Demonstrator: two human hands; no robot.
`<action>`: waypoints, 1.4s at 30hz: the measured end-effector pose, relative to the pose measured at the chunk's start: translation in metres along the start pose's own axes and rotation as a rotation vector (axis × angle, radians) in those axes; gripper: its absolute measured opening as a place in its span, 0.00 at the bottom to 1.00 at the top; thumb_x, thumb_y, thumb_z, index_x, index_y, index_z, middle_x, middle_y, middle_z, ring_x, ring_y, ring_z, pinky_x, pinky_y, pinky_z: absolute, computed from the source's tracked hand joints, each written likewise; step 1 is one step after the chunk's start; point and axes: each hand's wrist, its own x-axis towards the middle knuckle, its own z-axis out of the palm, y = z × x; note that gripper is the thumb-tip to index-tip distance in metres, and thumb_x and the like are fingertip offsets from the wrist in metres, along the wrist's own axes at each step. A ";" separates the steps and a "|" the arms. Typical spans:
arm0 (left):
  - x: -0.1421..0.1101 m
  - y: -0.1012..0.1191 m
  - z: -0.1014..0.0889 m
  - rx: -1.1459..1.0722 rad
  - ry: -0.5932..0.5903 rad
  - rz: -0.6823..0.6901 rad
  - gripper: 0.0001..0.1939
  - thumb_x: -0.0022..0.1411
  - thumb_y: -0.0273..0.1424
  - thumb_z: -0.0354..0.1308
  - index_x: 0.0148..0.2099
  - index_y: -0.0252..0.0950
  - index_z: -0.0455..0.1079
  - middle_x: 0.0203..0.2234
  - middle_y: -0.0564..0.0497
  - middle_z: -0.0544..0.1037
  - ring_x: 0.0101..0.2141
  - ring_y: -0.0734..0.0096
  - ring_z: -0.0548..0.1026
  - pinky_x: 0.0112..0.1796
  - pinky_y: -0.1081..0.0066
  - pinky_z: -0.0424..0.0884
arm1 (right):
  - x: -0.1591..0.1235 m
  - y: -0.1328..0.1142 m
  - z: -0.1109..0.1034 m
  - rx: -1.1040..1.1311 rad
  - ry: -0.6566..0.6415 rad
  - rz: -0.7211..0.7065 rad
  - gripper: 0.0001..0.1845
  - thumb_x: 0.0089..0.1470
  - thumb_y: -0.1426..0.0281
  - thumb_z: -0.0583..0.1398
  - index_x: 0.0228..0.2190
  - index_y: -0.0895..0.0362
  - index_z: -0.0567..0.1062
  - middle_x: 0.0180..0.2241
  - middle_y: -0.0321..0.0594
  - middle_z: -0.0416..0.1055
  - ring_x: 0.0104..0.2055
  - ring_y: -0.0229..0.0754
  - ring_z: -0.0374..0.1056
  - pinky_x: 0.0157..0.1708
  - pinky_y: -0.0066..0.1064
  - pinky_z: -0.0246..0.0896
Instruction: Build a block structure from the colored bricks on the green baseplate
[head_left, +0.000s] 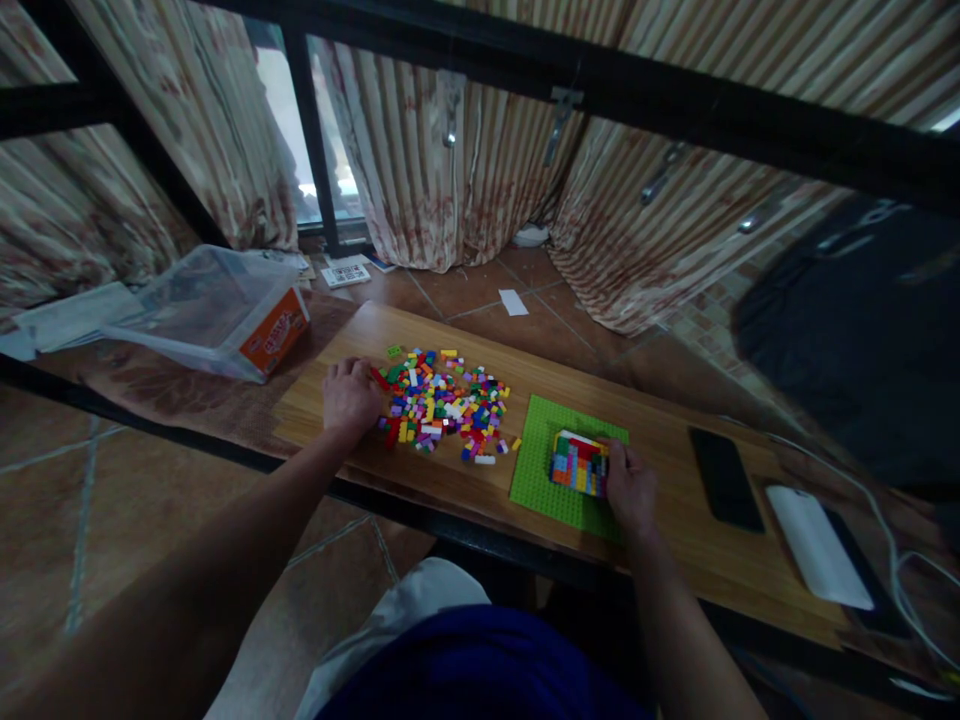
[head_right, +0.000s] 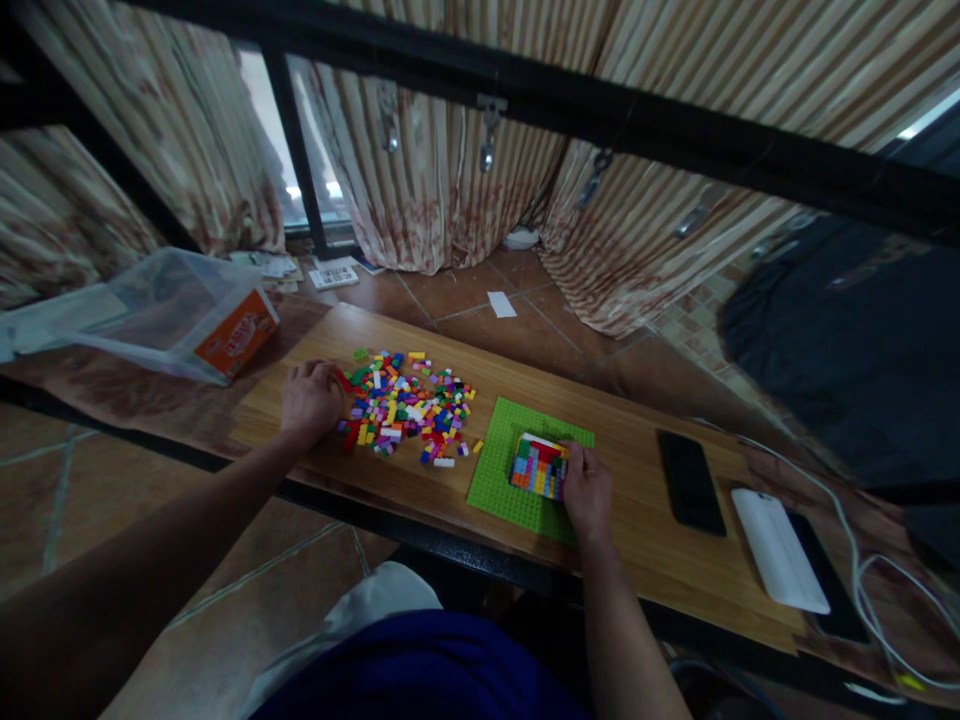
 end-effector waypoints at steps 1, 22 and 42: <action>0.000 0.000 0.000 -0.005 -0.001 -0.005 0.21 0.62 0.29 0.46 0.53 0.32 0.73 0.51 0.38 0.74 0.51 0.47 0.68 0.51 0.53 0.66 | 0.000 0.000 0.000 0.001 -0.004 0.002 0.37 0.58 0.44 0.47 0.37 0.60 0.82 0.35 0.51 0.78 0.35 0.48 0.71 0.38 0.37 0.62; -0.003 0.004 -0.004 -0.001 -0.030 -0.020 0.19 0.63 0.27 0.47 0.52 0.34 0.73 0.51 0.39 0.73 0.52 0.50 0.68 0.51 0.54 0.66 | 0.001 0.006 -0.004 -0.159 -0.017 -0.051 0.37 0.58 0.45 0.47 0.38 0.62 0.81 0.37 0.54 0.78 0.36 0.51 0.72 0.38 0.39 0.63; -0.003 0.002 -0.002 -0.016 -0.024 -0.015 0.19 0.62 0.27 0.48 0.53 0.34 0.73 0.52 0.40 0.73 0.52 0.49 0.68 0.52 0.54 0.65 | -0.091 -0.120 0.100 -0.204 -0.236 -0.608 0.10 0.60 0.63 0.58 0.37 0.52 0.79 0.38 0.43 0.72 0.43 0.49 0.64 0.44 0.40 0.56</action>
